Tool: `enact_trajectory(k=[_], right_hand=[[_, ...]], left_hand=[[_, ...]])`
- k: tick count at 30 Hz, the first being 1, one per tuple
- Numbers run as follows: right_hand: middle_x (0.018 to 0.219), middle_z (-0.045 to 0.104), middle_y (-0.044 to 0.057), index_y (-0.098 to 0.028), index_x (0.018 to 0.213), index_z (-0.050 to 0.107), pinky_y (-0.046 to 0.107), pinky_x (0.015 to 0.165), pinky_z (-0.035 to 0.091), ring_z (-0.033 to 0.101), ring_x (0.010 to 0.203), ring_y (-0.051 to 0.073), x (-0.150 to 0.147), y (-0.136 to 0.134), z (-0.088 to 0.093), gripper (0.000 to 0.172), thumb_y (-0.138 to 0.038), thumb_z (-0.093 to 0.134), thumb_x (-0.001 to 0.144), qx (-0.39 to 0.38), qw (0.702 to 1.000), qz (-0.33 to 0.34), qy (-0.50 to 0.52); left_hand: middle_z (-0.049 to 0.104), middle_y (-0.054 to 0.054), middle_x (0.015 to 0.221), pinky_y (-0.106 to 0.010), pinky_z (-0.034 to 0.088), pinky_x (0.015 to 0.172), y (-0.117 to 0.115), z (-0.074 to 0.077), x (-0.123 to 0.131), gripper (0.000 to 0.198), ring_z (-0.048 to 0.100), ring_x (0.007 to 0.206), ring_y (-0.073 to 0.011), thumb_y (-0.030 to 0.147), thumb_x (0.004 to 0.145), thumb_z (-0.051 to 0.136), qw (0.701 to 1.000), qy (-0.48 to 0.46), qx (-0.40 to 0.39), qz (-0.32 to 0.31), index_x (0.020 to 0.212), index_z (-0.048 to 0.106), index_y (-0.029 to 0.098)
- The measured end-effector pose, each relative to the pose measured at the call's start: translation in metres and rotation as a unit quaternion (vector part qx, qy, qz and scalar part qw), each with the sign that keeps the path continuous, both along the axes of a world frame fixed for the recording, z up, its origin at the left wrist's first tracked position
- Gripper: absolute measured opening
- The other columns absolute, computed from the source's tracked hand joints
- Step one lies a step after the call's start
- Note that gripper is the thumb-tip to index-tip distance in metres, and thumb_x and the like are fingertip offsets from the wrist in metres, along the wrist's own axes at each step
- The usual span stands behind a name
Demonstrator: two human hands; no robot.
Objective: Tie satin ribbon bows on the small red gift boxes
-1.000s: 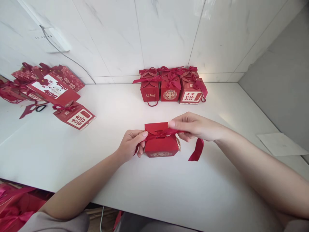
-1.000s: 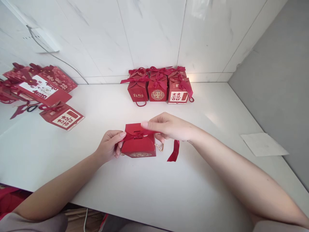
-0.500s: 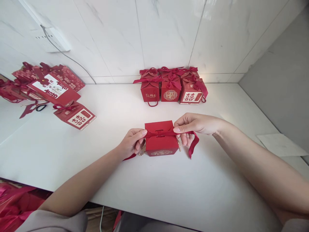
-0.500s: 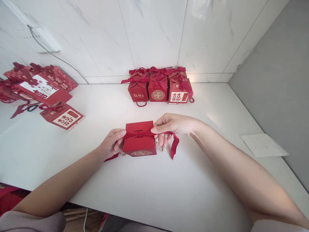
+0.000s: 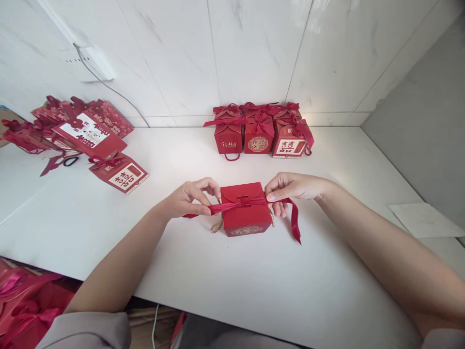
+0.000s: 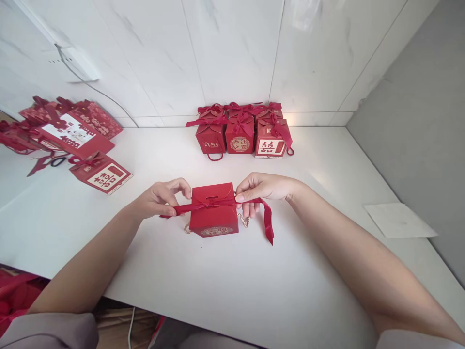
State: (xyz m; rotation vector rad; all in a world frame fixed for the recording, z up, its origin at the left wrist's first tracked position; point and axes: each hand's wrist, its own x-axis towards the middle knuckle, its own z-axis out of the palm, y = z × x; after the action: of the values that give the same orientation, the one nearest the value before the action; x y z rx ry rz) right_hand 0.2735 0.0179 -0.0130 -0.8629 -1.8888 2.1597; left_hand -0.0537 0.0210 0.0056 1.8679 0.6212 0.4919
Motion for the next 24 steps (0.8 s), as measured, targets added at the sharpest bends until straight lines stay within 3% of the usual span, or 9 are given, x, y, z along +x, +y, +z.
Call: enact_trajectory(k=[3, 6, 9, 15, 21, 24], right_hand=[[0.075, 0.076, 0.007, -0.012, 0.087, 0.070, 0.019, 0.050, 0.049, 0.069, 0.055, 0.012, -0.002, -0.001, -0.001, 0.031, -0.043, 0.067, 0.085, -0.006, 1.000, 0.003, 0.001], [0.073, 0.075, 0.007, -0.012, 0.085, 0.069, 0.019, 0.048, 0.048, 0.069, 0.054, 0.013, -0.003, -0.001, -0.006, 0.031, -0.043, 0.067, 0.085, -0.017, 1.000, 0.001, 0.011], [0.071, 0.075, 0.007, -0.012, 0.084, 0.069, 0.019, 0.048, 0.048, 0.069, 0.054, 0.013, -0.003, -0.001, -0.011, 0.030, -0.041, 0.068, 0.085, -0.025, 0.999, -0.006, 0.027], [0.073, 0.075, 0.007, -0.011, 0.088, 0.072, 0.020, 0.051, 0.049, 0.067, 0.055, 0.012, 0.001, 0.002, -0.009, 0.031, -0.042, 0.068, 0.085, -0.001, 1.000, -0.002, 0.031], [0.069, 0.065, 0.001, -0.013, 0.079, 0.074, 0.020, 0.051, 0.045, 0.056, 0.057, 0.008, 0.007, -0.003, 0.011, 0.026, -0.039, 0.073, 0.080, 0.068, 0.995, -0.041, 0.052], [0.071, 0.061, -0.001, -0.015, 0.081, 0.076, 0.021, 0.051, 0.042, 0.050, 0.057, 0.007, 0.005, -0.009, 0.022, 0.023, -0.038, 0.074, 0.079, 0.123, 0.988, -0.077, 0.055]], left_hand=[[0.067, -0.013, 0.120, -0.050, 0.033, 0.111, 0.000, 0.017, 0.015, 0.024, 0.055, 0.122, -0.0331, 0.045, 0.072, 0.077, 0.996, -0.005, 0.054, -0.068, 0.058, 0.077, 0.025], [0.076, -0.012, 0.098, -0.052, 0.018, 0.118, 0.002, 0.027, 0.034, 0.033, 0.056, 0.123, -0.0345, 0.056, 0.068, 0.075, 0.989, 0.038, 0.029, -0.136, 0.052, 0.075, 0.028], [0.077, -0.010, 0.075, -0.050, 0.010, 0.120, 0.005, 0.030, 0.045, 0.035, 0.063, 0.113, -0.0333, 0.058, 0.068, 0.074, 0.986, 0.048, -0.006, -0.159, 0.049, 0.073, 0.029], [0.077, -0.009, 0.074, -0.048, 0.002, 0.121, 0.010, 0.024, 0.045, 0.017, 0.065, 0.113, -0.0315, 0.045, 0.069, 0.078, 0.993, 0.037, -0.018, -0.109, 0.068, 0.080, 0.028], [0.077, -0.007, 0.075, -0.049, 0.005, 0.122, 0.008, 0.015, 0.049, 0.013, 0.067, 0.111, -0.0253, 0.032, 0.078, 0.073, 0.999, 0.009, -0.007, -0.039, 0.074, 0.079, 0.022], [0.078, -0.005, 0.076, -0.051, 0.006, 0.122, 0.006, 0.015, 0.052, 0.013, 0.072, 0.098, -0.0221, 0.030, 0.080, 0.071, 1.000, 0.015, 0.007, 0.002, 0.085, 0.079, 0.021]])
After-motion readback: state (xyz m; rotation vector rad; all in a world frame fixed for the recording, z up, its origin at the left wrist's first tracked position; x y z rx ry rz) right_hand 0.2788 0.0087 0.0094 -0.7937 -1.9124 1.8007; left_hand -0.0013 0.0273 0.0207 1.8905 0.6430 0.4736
